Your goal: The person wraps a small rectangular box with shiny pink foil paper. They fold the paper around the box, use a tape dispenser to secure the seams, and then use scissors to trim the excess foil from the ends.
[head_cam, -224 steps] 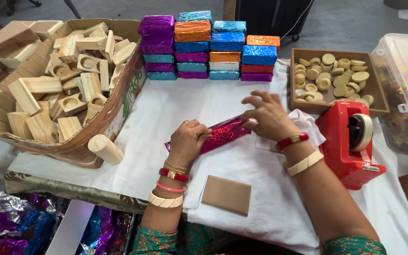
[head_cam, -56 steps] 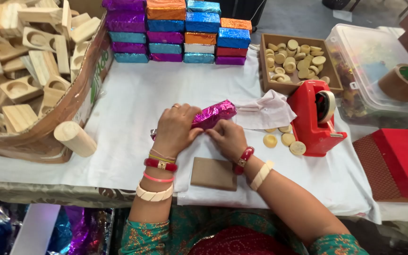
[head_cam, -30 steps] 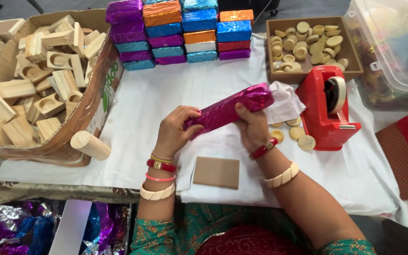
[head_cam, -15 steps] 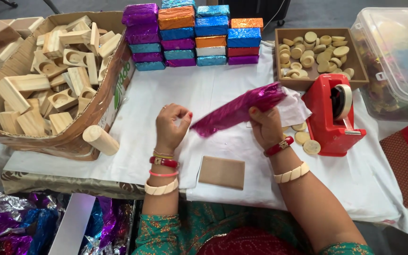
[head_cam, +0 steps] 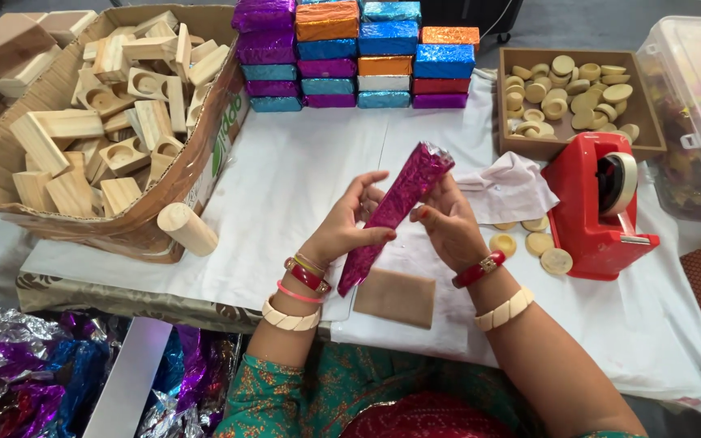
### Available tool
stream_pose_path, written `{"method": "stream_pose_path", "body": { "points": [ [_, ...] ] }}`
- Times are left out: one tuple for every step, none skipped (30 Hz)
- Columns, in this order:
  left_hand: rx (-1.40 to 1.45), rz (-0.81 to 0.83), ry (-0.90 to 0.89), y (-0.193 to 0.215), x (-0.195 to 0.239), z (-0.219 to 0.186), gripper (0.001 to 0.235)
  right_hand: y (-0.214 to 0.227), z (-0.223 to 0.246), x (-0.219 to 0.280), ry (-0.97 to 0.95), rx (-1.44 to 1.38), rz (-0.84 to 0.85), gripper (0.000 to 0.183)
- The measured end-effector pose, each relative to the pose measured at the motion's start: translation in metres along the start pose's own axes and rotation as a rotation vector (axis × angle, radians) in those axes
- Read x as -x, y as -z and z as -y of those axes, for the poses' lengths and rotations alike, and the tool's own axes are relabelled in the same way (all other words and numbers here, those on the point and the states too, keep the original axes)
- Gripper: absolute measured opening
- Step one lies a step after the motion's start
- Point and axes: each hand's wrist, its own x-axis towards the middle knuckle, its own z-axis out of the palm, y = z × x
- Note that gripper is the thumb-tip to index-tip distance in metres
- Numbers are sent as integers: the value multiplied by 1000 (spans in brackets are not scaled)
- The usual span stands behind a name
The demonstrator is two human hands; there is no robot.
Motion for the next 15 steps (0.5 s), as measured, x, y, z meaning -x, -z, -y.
{"method": "stream_pose_path", "body": {
  "points": [
    [-1,0,3,-2,0,-2,95,1,1,1,0,-3,-2,83],
    [-99,-84,-39,-5,-1,-4,96,2,3,2,-9,59,-23,81],
    [-195,-167,-81,-8,-2,-5,98,3,4,3,-18,121,-45,80],
    [-195,-166,-78,-11,-1,-8,98,0,5,4,-19,119,-48,80],
    [-323,-212,-133,-14,-1,-11,99,-4,6,5,-4,154,-58,81],
    [-451,-256,-188,-17,0,-15,101,-7,7,6,12,189,-68,83],
    [-451,-253,-184,-18,1,-16,101,-9,7,6,11,186,-73,83],
    [-613,-265,-267,-20,1,-16,102,-10,8,6,-5,187,-82,80],
    [-775,-274,-352,-22,1,-17,103,-10,10,6,-21,189,-91,78],
    [-773,-271,-351,-24,1,-20,103,-9,12,8,-21,188,-95,78],
    [-802,-282,-377,-26,1,-23,104,-8,14,8,25,203,-51,72],
    [-830,-293,-403,-28,2,-26,106,-8,16,9,70,219,-8,65],
    [-831,-298,-402,-25,2,-27,106,-7,18,8,68,219,-4,65],
    [-812,-271,-386,-23,3,-27,100,-6,20,8,128,177,17,61],
    [-794,-246,-371,-20,4,-28,94,-6,22,7,187,135,39,56]
  ]
}}
